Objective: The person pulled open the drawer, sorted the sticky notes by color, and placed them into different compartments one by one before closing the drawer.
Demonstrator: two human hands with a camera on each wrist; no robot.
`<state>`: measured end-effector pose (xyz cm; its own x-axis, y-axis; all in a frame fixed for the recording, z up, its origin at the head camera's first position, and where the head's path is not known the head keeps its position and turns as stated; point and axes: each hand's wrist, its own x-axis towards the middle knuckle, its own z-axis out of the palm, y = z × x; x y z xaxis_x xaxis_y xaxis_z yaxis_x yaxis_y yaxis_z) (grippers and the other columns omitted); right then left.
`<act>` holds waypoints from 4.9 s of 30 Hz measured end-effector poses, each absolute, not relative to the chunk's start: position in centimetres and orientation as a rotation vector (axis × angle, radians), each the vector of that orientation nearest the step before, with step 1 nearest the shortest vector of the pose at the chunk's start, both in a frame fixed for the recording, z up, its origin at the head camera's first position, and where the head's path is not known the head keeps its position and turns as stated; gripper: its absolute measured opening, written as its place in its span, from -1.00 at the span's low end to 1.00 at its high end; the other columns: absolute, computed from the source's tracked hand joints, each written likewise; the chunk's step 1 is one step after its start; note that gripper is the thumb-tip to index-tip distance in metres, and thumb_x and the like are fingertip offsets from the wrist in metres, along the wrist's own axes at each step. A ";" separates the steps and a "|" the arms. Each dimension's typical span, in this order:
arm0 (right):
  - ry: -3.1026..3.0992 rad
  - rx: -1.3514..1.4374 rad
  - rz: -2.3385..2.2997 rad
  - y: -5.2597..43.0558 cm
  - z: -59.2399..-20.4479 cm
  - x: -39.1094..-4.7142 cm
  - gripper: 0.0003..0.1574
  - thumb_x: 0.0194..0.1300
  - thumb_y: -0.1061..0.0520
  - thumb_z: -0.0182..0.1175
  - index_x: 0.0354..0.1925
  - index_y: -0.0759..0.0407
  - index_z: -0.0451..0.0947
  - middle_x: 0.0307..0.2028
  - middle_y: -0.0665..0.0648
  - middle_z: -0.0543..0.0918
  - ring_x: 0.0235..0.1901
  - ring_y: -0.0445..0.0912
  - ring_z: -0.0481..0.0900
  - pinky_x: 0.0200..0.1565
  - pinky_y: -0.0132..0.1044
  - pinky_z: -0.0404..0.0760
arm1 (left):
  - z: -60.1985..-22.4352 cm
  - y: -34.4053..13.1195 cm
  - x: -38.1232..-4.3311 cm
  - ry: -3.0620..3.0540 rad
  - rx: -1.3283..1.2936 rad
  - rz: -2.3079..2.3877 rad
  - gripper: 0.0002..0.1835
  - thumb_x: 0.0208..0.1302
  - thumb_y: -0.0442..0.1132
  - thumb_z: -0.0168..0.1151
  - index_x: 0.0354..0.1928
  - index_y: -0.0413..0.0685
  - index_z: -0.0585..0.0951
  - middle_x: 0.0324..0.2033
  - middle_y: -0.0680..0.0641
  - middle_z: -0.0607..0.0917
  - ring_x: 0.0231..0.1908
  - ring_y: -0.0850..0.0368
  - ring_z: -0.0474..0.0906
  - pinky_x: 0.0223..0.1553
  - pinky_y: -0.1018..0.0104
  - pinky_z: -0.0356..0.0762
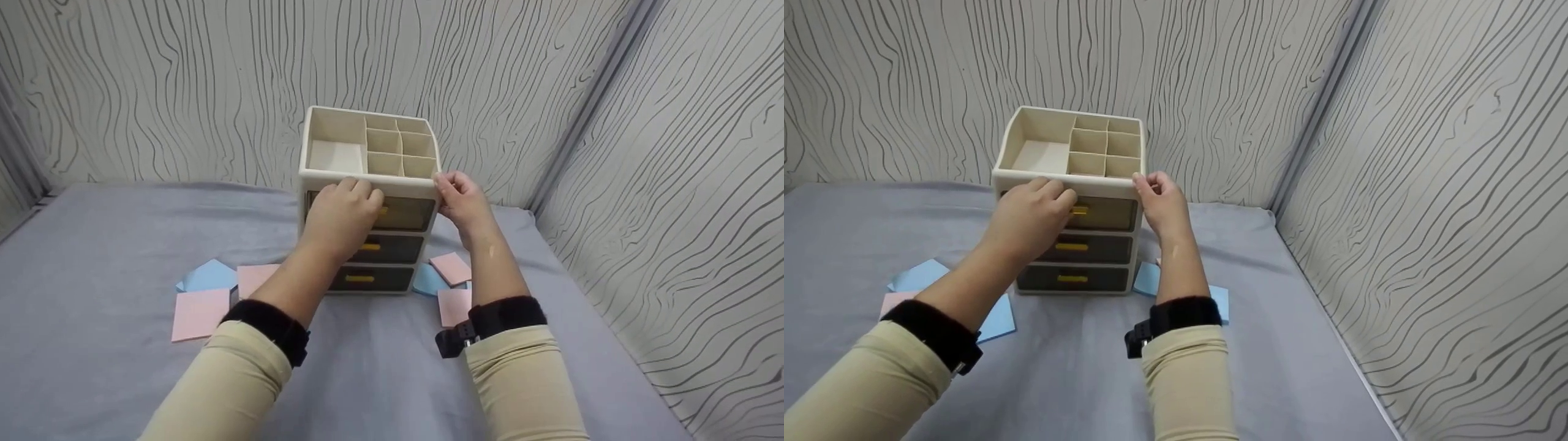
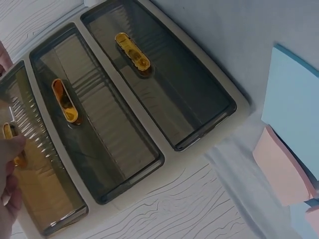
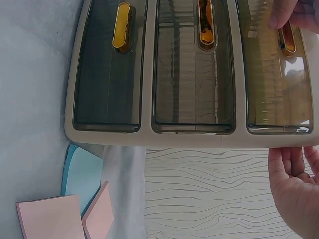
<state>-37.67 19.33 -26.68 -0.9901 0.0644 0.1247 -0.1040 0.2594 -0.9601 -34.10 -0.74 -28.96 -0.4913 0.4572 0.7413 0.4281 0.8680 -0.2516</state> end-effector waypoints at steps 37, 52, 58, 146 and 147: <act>-2.366 0.012 1.838 19.2 -26.8 -37.6 -0.71 0.34 -0.05 0.01 -0.18 0.16 0.38 -0.07 0.19 0.42 -0.03 0.01 0.45 0.06 -0.16 0.44 | -34.3 -1.1 -34.1 -2.263 -0.843 0.394 -0.92 0.20 -0.35 0.07 -0.39 -0.10 0.55 -0.49 -0.06 0.53 -0.50 0.07 0.47 -0.60 0.24 0.47; -2.399 0.028 1.812 19.3 -26.8 -37.6 -0.65 0.33 -0.11 0.01 -0.18 0.15 0.36 -0.07 0.17 0.40 -0.01 0.00 0.44 0.08 -0.14 0.41 | -33.9 -1.3 -32.4 -2.272 -0.963 0.450 -0.87 0.15 -0.19 0.23 -0.37 -0.09 0.54 -0.50 -0.06 0.49 -0.49 0.09 0.47 -0.54 0.26 0.48; -2.388 0.040 1.810 19.3 -26.9 -37.6 -0.67 0.33 -0.10 0.01 -0.21 0.14 0.35 -0.08 0.18 0.40 -0.01 0.01 0.44 0.08 -0.14 0.41 | -33.8 -1.4 -31.3 -2.158 -1.037 0.456 -0.92 0.15 -0.39 0.11 -0.45 -0.08 0.52 -0.56 -0.04 0.45 -0.56 0.12 0.41 -0.62 0.30 0.40; -2.383 0.018 1.823 19.1 -26.8 -37.7 -0.72 0.35 -0.05 -0.01 -0.21 0.15 0.36 -0.08 0.19 0.40 -0.02 0.01 0.44 0.07 -0.15 0.42 | -37.7 -12.0 -31.2 -3.282 -0.206 -0.527 -0.81 0.00 -0.23 0.38 -0.34 -0.12 0.62 -0.51 -0.02 0.58 -0.48 0.07 0.45 -0.35 0.13 0.51; -2.383 0.019 1.824 19.1 -26.8 -37.7 -0.72 0.35 -0.05 -0.01 -0.21 0.15 0.36 -0.08 0.19 0.40 -0.02 0.01 0.44 0.07 -0.15 0.42 | -37.9 -12.1 -31.2 -3.307 -0.160 -0.553 -0.77 -0.04 -0.22 0.41 -0.32 -0.11 0.62 -0.50 -0.01 0.58 -0.47 0.06 0.45 -0.32 0.12 0.52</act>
